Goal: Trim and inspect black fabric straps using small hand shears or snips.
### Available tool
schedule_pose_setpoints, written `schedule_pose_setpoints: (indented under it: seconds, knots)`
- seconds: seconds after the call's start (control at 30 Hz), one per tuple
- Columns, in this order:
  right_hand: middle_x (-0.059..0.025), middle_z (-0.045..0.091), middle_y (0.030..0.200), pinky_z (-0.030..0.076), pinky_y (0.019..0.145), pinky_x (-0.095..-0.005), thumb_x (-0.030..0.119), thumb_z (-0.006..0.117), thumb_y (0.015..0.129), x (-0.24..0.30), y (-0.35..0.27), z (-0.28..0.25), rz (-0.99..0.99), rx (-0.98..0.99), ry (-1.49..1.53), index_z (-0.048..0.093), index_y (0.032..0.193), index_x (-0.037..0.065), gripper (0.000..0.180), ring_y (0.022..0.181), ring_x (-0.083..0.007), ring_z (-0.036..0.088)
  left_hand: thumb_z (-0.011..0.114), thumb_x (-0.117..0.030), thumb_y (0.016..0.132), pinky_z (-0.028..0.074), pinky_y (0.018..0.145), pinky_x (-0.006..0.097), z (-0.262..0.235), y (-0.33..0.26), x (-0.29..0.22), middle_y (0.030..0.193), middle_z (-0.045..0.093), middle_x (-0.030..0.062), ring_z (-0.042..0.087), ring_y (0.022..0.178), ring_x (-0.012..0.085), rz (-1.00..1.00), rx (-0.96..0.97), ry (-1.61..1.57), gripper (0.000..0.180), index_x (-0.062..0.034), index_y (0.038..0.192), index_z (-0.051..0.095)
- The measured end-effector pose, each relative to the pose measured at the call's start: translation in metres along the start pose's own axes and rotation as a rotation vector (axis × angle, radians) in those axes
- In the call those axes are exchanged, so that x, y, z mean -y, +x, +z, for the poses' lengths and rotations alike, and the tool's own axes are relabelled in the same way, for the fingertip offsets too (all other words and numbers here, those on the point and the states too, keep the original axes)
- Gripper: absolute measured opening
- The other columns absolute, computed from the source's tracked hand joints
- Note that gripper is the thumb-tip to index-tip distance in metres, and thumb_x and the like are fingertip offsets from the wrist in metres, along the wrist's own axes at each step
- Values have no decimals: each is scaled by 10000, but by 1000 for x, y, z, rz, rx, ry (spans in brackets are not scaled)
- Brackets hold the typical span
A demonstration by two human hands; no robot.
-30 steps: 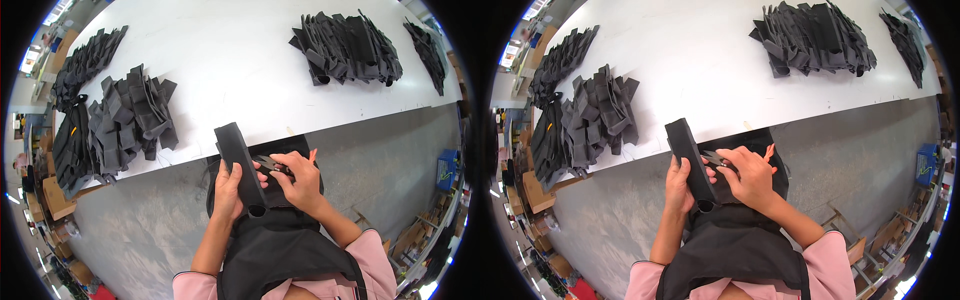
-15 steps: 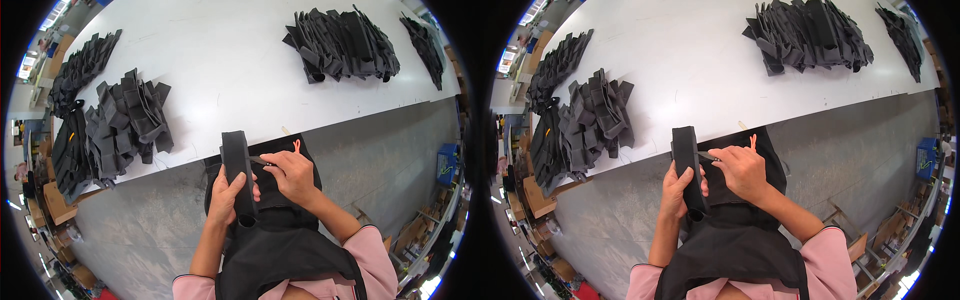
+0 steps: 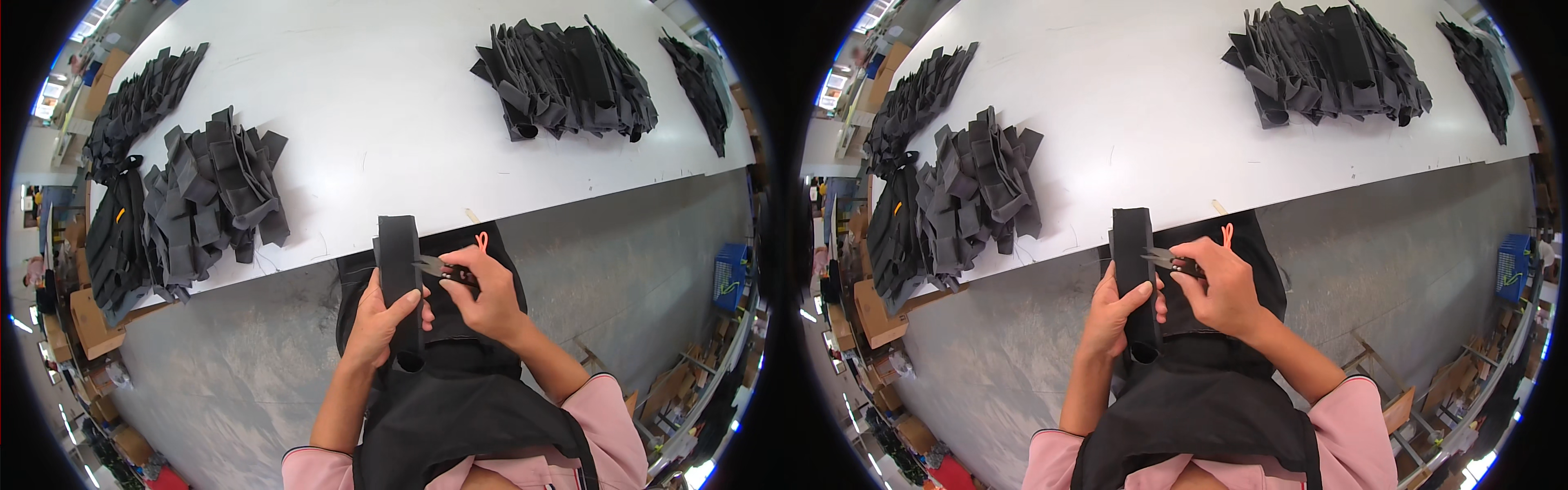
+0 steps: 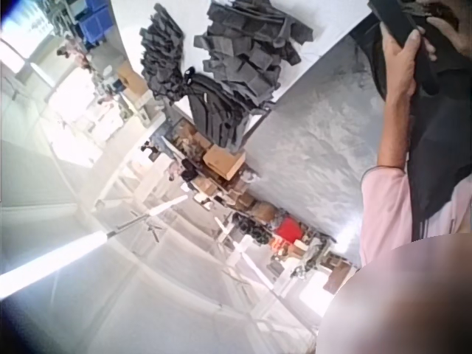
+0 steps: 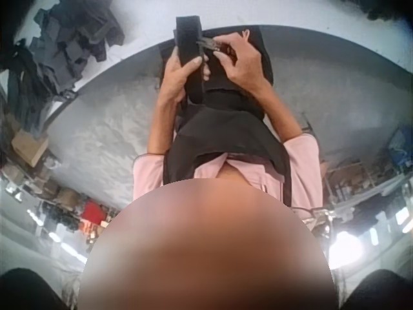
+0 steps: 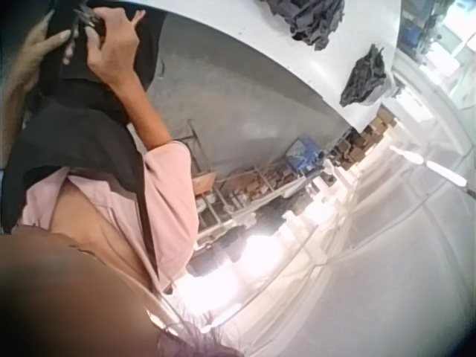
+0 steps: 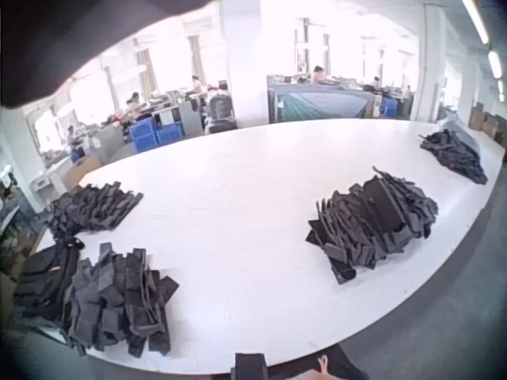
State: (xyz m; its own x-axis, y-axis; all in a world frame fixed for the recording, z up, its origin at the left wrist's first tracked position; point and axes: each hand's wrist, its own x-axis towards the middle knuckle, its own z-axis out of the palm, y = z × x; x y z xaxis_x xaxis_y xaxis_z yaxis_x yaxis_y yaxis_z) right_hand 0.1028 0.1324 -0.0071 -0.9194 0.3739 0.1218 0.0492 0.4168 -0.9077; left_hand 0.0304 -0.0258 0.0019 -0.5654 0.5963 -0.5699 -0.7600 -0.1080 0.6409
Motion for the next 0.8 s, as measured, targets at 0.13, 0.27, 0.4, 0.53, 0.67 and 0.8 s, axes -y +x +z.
schedule_pose_setpoints:
  seconds: [0.13, 0.27, 0.4, 0.53, 0.67, 0.8]
  knots:
    - [-78, 496, 857, 418, 498, -259, -74, 655, 712, -3, 6, 2, -127, 104, -35, 617, 1017, 34, 325, 625, -157, 519, 584, -50, 880, 545, 625, 319, -1, 0, 2, 940, 583, 104, 618, 719, 176, -28, 75, 34, 360, -31, 1174, 377]
    - [-94, 491, 840, 422, 497, -281, -73, 661, 697, -6, 7, 7, -194, 106, -63, 626, 1017, 36, 340, 616, -191, 520, 581, -53, 883, 542, 624, 316, -2, 0, 4, 936, 584, 102, 618, 718, 174, -35, 114, 52, 363, -27, 1179, 371]
    - [-105, 490, 841, 429, 494, -300, -68, 667, 689, -10, 6, 9, -281, 97, -165, 637, 996, 32, 324, 619, -209, 523, 577, -53, 885, 541, 622, 316, -4, -3, 5, 935, 585, 102, 617, 714, 173, -35, 104, 64, 355, -22, 1176, 375]
    - [-49, 500, 853, 408, 535, -246, -56, 641, 743, -8, 6, 6, -119, 57, -25, 592, 1066, 47, 343, 638, -129, 505, 558, -68, 901, 550, 672, 334, 0, -4, 1, 1003, 582, 142, 628, 763, 200, -49, 148, 65, 436, -60, 1259, 310]
    - [-3, 541, 821, 392, 606, -188, 69, 670, 801, -10, 33, 8, 439, 139, 659, 570, 1014, 19, 240, 670, -52, 474, 529, -185, 944, 555, 781, 397, 0, -2, -2, 1110, 543, 218, 644, 867, 278, -80, 349, -59, 483, -106, 1320, 237]
    - [-7, 604, 799, 413, 511, -203, 133, 664, 834, -8, 26, 4, 650, 322, 1009, 585, 1000, 8, 223, 634, -58, 528, 507, -395, 937, 544, 806, 431, -5, 13, -1, 1116, 517, 251, 621, 943, 345, -45, 442, -192, 526, -96, 1297, 267]
